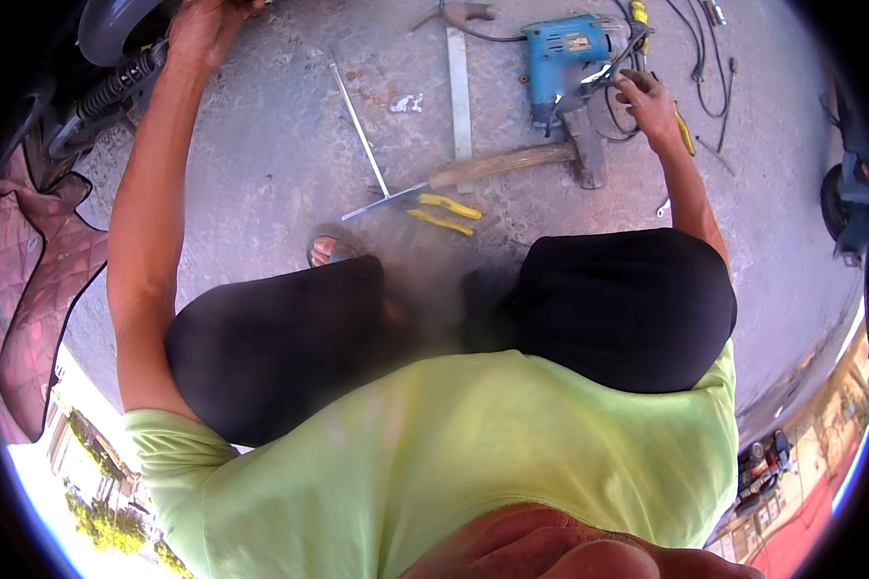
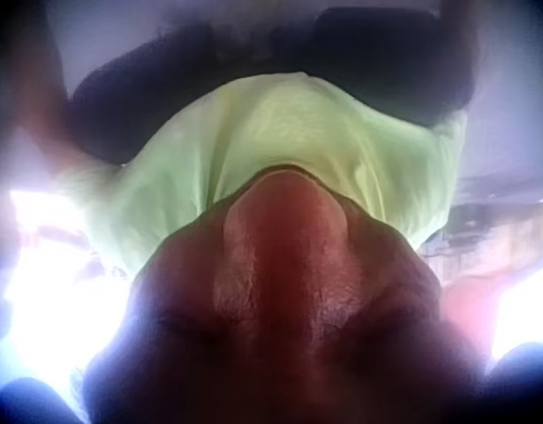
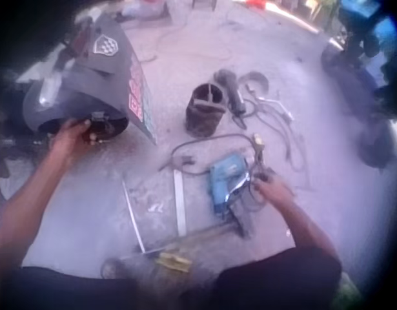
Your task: The person unscrews a component from the rear of a scooter, handles a small metal part by hand, and uses pliers to manipulate a thin metal rod.
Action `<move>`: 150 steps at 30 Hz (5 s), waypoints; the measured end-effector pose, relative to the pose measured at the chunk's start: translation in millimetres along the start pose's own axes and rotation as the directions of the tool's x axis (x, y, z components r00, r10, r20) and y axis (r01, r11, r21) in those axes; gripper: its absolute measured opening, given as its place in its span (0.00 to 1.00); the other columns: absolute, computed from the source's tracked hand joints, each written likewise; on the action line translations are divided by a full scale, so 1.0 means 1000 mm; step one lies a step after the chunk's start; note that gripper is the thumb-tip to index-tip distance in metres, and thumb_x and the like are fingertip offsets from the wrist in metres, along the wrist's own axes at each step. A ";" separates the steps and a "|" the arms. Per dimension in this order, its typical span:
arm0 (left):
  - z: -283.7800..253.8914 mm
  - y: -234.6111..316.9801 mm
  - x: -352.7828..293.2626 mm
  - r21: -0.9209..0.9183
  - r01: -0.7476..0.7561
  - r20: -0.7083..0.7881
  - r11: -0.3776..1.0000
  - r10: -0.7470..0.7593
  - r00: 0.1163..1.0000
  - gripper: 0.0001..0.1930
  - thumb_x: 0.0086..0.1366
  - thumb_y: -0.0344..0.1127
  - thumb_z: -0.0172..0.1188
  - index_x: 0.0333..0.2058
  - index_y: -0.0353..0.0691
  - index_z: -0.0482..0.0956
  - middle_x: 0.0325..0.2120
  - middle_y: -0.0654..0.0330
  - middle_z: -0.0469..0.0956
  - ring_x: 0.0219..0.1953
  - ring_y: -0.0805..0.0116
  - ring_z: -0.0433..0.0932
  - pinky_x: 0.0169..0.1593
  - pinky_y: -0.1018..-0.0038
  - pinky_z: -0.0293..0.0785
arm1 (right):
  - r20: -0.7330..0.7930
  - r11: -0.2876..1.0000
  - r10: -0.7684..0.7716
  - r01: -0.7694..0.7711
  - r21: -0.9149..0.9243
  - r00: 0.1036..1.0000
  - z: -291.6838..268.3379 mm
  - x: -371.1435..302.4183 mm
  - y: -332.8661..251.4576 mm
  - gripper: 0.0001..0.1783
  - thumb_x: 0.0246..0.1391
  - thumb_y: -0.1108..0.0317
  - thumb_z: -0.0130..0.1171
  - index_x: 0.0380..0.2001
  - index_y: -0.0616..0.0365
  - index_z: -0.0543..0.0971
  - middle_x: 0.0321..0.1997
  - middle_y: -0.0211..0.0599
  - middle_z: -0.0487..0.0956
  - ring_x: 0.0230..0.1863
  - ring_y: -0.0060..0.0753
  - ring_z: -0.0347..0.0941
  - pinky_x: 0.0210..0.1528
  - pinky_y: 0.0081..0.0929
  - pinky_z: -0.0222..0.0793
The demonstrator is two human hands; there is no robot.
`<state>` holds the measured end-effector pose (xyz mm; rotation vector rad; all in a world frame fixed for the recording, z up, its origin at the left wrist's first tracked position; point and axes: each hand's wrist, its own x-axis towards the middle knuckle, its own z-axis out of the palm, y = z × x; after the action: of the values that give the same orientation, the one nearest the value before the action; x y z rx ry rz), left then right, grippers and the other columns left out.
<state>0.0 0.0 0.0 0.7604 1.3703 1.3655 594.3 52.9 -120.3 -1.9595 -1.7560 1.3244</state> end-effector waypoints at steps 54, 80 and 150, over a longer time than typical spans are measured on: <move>-0.025 0.005 -0.035 0.518 0.068 -0.148 0.853 0.011 0.989 0.26 0.70 0.37 0.62 0.65 0.43 0.70 0.59 0.63 0.75 0.39 0.71 0.78 0.41 0.73 0.72 | -0.325 0.905 -0.347 0.223 -0.363 0.880 -0.050 -0.053 0.074 0.23 0.55 0.66 0.65 0.54 0.60 0.81 0.56 0.48 0.81 0.57 0.52 0.77 0.60 0.39 0.73; 0.345 -0.182 0.005 0.826 -0.494 0.551 0.270 -0.202 0.810 0.58 0.48 0.47 0.77 0.73 0.41 0.52 0.62 0.39 0.67 0.65 0.42 0.68 0.66 0.57 0.67 | -0.631 0.874 -0.449 0.164 -0.458 0.633 -0.028 0.003 0.109 0.23 0.52 0.58 0.67 0.51 0.52 0.80 0.56 0.38 0.80 0.59 0.45 0.74 0.61 0.43 0.70; -0.022 0.012 -0.003 -0.288 0.115 0.225 0.951 -0.050 0.973 0.14 0.73 0.42 0.60 0.49 0.39 0.79 0.43 0.55 0.84 0.33 0.61 0.84 0.35 0.67 0.78 | -0.536 0.269 -0.188 0.568 0.778 0.823 0.157 -0.118 -0.224 0.14 0.61 0.75 0.56 0.50 0.61 0.72 0.39 0.45 0.81 0.38 0.39 0.80 0.49 0.41 0.78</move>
<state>-21.9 -7.7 9.3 0.6187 0.9865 1.3430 339.2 -50.9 -7.3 -0.8922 -0.8118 1.2228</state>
